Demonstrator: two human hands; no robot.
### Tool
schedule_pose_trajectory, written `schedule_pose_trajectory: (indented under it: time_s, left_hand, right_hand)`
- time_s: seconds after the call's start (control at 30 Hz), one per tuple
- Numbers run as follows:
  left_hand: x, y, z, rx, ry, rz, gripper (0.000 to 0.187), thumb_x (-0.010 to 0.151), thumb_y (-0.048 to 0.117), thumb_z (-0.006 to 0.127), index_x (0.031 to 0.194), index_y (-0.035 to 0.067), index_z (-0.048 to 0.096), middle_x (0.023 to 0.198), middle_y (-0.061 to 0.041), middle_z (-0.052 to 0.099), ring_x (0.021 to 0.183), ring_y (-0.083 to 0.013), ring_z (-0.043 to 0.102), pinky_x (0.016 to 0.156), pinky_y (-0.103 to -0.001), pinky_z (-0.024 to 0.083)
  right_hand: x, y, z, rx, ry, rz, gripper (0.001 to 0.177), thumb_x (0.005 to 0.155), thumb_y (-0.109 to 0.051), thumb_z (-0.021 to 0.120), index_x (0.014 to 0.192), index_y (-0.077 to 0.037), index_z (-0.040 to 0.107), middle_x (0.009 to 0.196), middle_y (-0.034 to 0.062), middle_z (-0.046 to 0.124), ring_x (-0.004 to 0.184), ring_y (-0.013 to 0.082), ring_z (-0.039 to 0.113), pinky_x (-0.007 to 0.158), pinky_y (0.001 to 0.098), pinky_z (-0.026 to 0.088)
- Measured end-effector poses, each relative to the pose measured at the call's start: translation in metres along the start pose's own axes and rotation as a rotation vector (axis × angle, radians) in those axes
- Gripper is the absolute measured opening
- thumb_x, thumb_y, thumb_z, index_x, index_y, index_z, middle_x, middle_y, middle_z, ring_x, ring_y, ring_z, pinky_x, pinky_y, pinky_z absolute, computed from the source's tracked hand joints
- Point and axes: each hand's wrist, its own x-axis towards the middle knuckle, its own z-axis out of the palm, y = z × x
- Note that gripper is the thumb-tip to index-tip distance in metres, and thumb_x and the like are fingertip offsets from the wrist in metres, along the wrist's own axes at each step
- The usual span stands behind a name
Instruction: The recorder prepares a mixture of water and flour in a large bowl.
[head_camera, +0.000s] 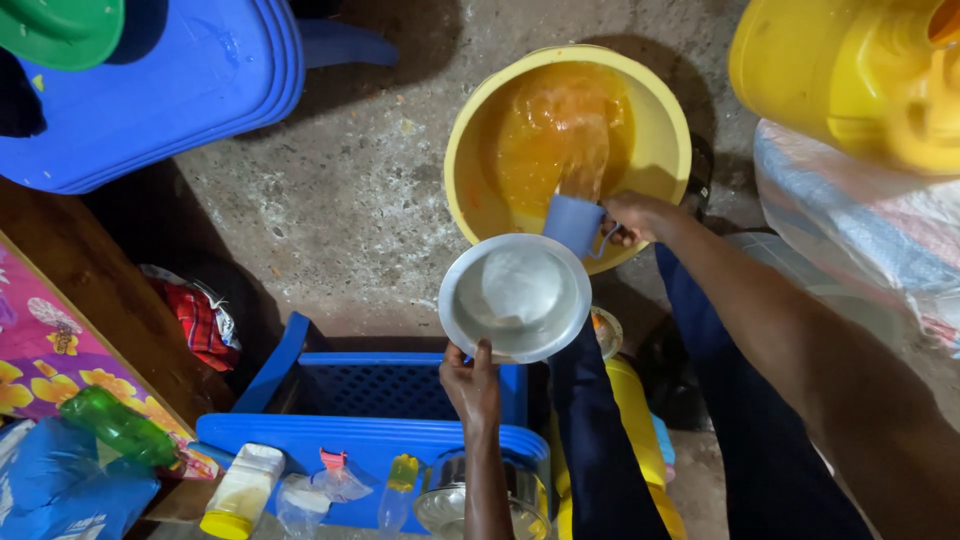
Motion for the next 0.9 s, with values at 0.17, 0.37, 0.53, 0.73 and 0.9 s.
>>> schedule_pose_trajectory:
  time_s: [0.17, 0.37, 0.53, 0.73, 0.9]
  left_hand:
    - [-0.007, 0.001, -0.008, 0.035, 0.008, -0.015, 0.019, 0.092, 0.005, 0.069, 0.107, -0.006, 0.070, 0.085, -0.009, 0.073, 0.068, -0.0101, 0.062, 0.057, -0.027, 0.051]
    - [-0.021, 0.019, -0.008, -0.069, -0.012, -0.015, 0.023, 0.092, 0.006, 0.068, 0.112, -0.005, 0.068, 0.092, -0.008, 0.074, 0.077, -0.0106, 0.068, 0.065, -0.028, 0.059]
    - [-0.017, 0.005, -0.008, -0.102, -0.012, -0.028, 0.026, 0.091, 0.004, 0.067, 0.116, -0.006, 0.067, 0.096, -0.009, 0.075, 0.081, -0.0123, 0.070, 0.069, -0.028, 0.060]
    - [-0.013, 0.001, 0.000, 0.031, 0.018, 0.021, 0.019, 0.092, 0.004, 0.070, 0.107, -0.007, 0.070, 0.089, -0.011, 0.075, 0.073, -0.0123, 0.067, 0.061, -0.029, 0.057]
    - [-0.015, 0.017, 0.019, 0.050, 0.064, 0.004, 0.021, 0.088, 0.004, 0.068, 0.108, -0.003, 0.069, 0.087, -0.006, 0.075, 0.070, -0.0085, 0.068, 0.057, -0.027, 0.057]
  right_hand:
    - [0.025, 0.034, -0.005, 0.259, -0.368, 0.049, 0.038, 0.104, -0.031, 0.038, 0.068, -0.019, 0.039, 0.055, -0.0055, 0.036, 0.044, 0.0092, 0.032, 0.040, 0.0267, 0.023]
    - [-0.009, 0.023, 0.010, 0.318, -0.335, 0.043, 0.041, 0.103, -0.040, 0.038, 0.066, -0.023, 0.045, 0.054, -0.0081, 0.036, 0.044, 0.0085, 0.031, 0.042, 0.0255, 0.023]
    - [0.007, 0.030, 0.005, -0.451, 0.143, -0.215, 0.050, 0.098, -0.040, 0.056, 0.064, -0.004, 0.063, 0.057, 0.0112, 0.060, 0.050, 0.0263, 0.055, 0.051, 0.0427, 0.044]
    - [-0.025, 0.014, 0.015, -0.842, 0.718, -0.790, 0.035, 0.095, -0.045, 0.066, 0.083, -0.012, 0.072, 0.079, 0.0186, 0.071, 0.075, 0.0445, 0.067, 0.071, 0.0574, 0.053]
    - [-0.079, -0.016, 0.036, -0.729, 0.812, -0.862, 0.028, 0.095, -0.041, 0.066, 0.092, -0.014, 0.071, 0.074, 0.0171, 0.069, 0.069, 0.0425, 0.068, 0.067, 0.0560, 0.053]
